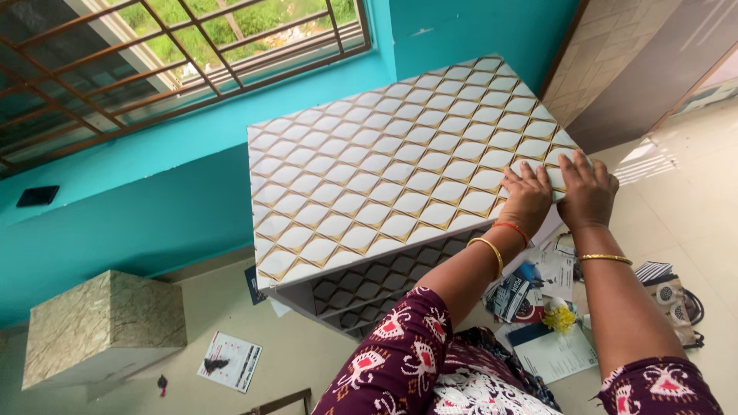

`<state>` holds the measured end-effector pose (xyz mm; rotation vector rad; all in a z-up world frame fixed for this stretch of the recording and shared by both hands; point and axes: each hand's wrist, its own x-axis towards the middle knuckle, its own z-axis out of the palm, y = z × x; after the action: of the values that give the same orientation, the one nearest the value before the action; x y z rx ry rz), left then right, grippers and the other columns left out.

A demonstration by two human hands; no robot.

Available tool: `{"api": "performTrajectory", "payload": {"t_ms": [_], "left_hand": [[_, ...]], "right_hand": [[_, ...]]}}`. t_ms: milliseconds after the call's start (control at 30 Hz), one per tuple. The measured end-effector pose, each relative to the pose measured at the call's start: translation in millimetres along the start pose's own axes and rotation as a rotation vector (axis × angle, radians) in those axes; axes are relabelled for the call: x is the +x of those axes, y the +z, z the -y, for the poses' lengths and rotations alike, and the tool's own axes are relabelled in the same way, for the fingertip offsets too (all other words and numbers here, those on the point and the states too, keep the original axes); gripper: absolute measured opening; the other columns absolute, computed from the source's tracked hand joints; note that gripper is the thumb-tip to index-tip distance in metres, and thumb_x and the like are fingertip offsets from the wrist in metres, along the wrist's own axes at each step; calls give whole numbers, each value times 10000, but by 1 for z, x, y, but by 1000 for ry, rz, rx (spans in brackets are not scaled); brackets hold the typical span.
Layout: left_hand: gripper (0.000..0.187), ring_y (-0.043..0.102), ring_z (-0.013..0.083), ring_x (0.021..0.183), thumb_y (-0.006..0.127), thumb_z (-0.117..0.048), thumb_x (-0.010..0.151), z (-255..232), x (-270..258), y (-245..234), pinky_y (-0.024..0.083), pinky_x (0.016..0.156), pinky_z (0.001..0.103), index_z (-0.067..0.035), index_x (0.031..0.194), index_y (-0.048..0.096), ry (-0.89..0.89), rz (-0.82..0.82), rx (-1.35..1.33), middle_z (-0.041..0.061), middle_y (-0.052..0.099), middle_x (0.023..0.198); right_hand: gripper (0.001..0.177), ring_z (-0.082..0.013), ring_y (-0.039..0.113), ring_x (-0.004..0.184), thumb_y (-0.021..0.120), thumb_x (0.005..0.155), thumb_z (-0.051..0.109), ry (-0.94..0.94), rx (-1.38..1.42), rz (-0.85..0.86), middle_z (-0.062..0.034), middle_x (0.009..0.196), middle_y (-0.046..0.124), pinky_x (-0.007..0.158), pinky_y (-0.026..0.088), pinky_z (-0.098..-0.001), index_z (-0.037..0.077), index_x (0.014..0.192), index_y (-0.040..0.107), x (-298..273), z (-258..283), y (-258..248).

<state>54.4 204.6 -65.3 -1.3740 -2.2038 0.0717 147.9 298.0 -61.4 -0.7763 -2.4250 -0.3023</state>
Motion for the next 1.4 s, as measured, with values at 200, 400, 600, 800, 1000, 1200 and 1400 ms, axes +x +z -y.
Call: {"api": "performTrajectory", "payload": {"t_ms": [200,400,600,800,1000,1200,1400], "left_hand": [[534,632,609,1134,466,-220,991,-4,-19,-10,571,845,621,25,1464,503,80,-9,32,390,568,1368],[545,640,587,1118,469,-230,971,-6,-50,-33,584,814,596,40,1444,502,195,-22,17,392,570,1350],[536,643,590,1133,478,-237,988,-7,-68,-45,582,849,608,33,1449,515,212,-62,-18,399,575,1357],[519,641,592,1141,468,-244,982,-8,-58,-40,572,877,620,10,1430,533,176,-73,-37,375,584,1361],[541,632,597,1149,466,-254,979,-5,-63,-46,556,894,627,9,1446,543,189,-73,-22,373,597,1360],[520,637,589,1170,471,-251,982,-3,-63,-49,550,931,626,-6,1433,554,155,-87,-68,353,598,1375],[528,636,572,1180,448,-252,1003,8,-65,-60,554,929,602,1,1460,527,191,-65,-7,350,591,1386]], "right_hand": [[619,-314,529,1350,645,898,39,47,22,106,-36,1545,561,1073,412,-504,219,1488,598,-21,1,-13],[820,-327,532,1321,690,721,22,104,-24,186,-61,1600,556,1031,428,-512,201,1514,587,-55,11,-49],[583,-283,550,1294,690,855,21,115,-64,127,-41,1550,580,1069,436,-493,189,1405,596,-73,19,-65],[561,-286,545,1314,701,856,7,161,-35,95,-47,1495,567,1081,431,-497,186,1380,610,-64,22,-59],[518,-295,514,1318,693,886,15,186,62,16,-58,1496,581,1120,419,-453,180,1372,624,-68,25,-53],[416,-287,518,1313,699,926,31,192,96,-57,-54,1452,600,1126,413,-431,162,1319,658,-72,22,-42],[392,-265,529,1283,681,929,20,188,32,-46,-36,1442,617,1116,414,-403,161,1294,684,-78,17,-34]]}}
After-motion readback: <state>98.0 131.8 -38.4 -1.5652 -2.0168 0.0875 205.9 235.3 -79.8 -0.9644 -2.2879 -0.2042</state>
